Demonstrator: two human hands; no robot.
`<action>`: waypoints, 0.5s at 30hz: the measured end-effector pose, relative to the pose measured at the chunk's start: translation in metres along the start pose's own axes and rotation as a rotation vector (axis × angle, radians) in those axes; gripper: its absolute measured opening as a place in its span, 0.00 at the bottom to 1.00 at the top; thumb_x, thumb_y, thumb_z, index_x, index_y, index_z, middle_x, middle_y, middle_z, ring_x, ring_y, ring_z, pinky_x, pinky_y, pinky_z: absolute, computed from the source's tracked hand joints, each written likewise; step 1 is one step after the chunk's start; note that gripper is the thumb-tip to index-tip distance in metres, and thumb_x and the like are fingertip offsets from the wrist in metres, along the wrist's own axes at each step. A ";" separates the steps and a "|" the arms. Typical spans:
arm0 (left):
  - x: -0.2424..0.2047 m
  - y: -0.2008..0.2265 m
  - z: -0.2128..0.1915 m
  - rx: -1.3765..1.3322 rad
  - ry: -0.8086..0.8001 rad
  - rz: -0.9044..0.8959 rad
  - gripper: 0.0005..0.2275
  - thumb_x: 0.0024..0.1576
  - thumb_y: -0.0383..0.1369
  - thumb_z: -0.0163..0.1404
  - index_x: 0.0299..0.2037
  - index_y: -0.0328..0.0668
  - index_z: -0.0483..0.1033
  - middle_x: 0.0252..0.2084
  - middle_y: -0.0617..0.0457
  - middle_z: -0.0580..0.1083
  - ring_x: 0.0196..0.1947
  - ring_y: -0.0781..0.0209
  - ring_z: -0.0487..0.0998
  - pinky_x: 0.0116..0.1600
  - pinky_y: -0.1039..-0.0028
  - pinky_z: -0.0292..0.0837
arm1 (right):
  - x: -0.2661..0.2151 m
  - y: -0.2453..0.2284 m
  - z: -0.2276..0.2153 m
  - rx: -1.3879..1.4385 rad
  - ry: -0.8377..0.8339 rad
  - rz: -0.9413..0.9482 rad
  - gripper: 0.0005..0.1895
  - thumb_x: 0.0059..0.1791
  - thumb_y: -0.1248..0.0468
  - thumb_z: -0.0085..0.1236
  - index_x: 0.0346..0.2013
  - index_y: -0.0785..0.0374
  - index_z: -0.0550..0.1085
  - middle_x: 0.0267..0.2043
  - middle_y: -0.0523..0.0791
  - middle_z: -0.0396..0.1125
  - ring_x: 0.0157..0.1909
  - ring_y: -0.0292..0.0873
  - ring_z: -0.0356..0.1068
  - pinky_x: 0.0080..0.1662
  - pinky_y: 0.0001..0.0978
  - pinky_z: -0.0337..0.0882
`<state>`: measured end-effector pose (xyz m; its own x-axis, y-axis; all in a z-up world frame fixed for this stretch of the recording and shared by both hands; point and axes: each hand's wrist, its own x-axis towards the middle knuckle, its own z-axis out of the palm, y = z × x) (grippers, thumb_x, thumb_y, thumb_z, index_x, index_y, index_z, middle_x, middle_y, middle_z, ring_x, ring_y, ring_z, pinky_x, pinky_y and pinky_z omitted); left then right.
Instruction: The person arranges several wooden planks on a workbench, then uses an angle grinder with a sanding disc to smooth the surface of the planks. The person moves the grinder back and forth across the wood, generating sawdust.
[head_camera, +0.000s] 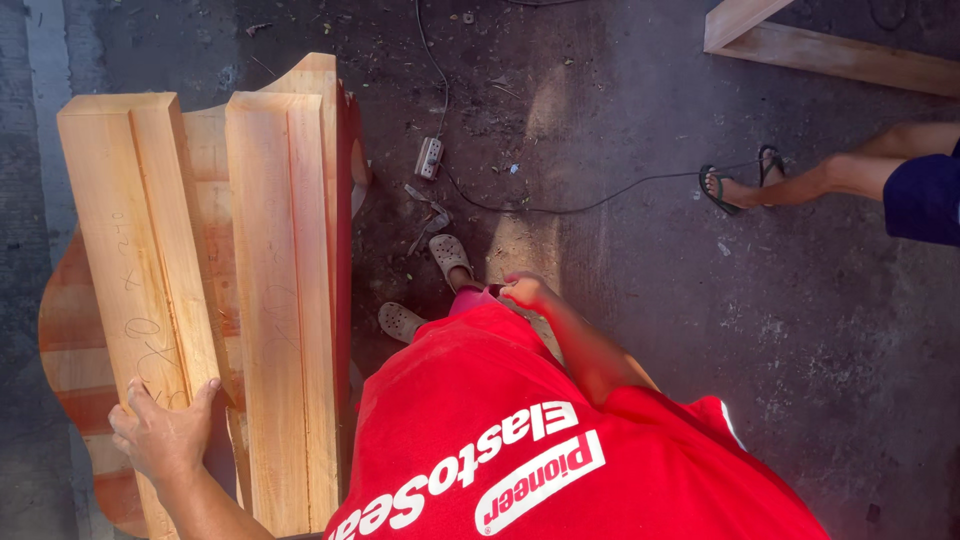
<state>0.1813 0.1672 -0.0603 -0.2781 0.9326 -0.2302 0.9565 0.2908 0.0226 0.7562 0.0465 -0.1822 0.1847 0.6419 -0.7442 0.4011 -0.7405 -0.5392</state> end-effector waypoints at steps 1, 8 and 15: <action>-0.003 0.008 -0.002 -0.021 -0.050 -0.023 0.50 0.43 0.55 0.68 0.76 0.47 0.60 0.70 0.22 0.53 0.67 0.19 0.54 0.62 0.36 0.57 | 0.002 -0.002 0.005 0.081 -0.021 0.044 0.29 0.44 0.54 0.66 0.56 0.64 0.76 0.46 0.51 0.77 0.45 0.43 0.76 0.48 0.34 0.74; -0.013 0.025 -0.020 0.033 0.004 0.050 0.52 0.37 0.53 0.69 0.77 0.63 0.58 0.73 0.29 0.47 0.70 0.26 0.50 0.71 0.38 0.45 | -0.015 -0.009 0.032 0.119 -0.049 0.208 0.28 0.46 0.57 0.65 0.60 0.55 0.74 0.40 0.44 0.78 0.28 0.38 0.71 0.31 0.33 0.72; 0.017 0.007 -0.033 -0.003 -0.009 0.086 0.52 0.33 0.53 0.70 0.74 0.72 0.60 0.72 0.34 0.47 0.69 0.31 0.49 0.70 0.40 0.41 | -0.025 -0.011 0.020 0.016 -0.116 0.275 0.28 0.48 0.55 0.62 0.62 0.58 0.72 0.43 0.44 0.77 0.31 0.41 0.73 0.30 0.36 0.71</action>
<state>0.1799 0.1922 -0.0321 -0.1936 0.9522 -0.2364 0.9767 0.2098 0.0454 0.7288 0.0346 -0.1658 0.1805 0.3902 -0.9029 0.3359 -0.8872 -0.3163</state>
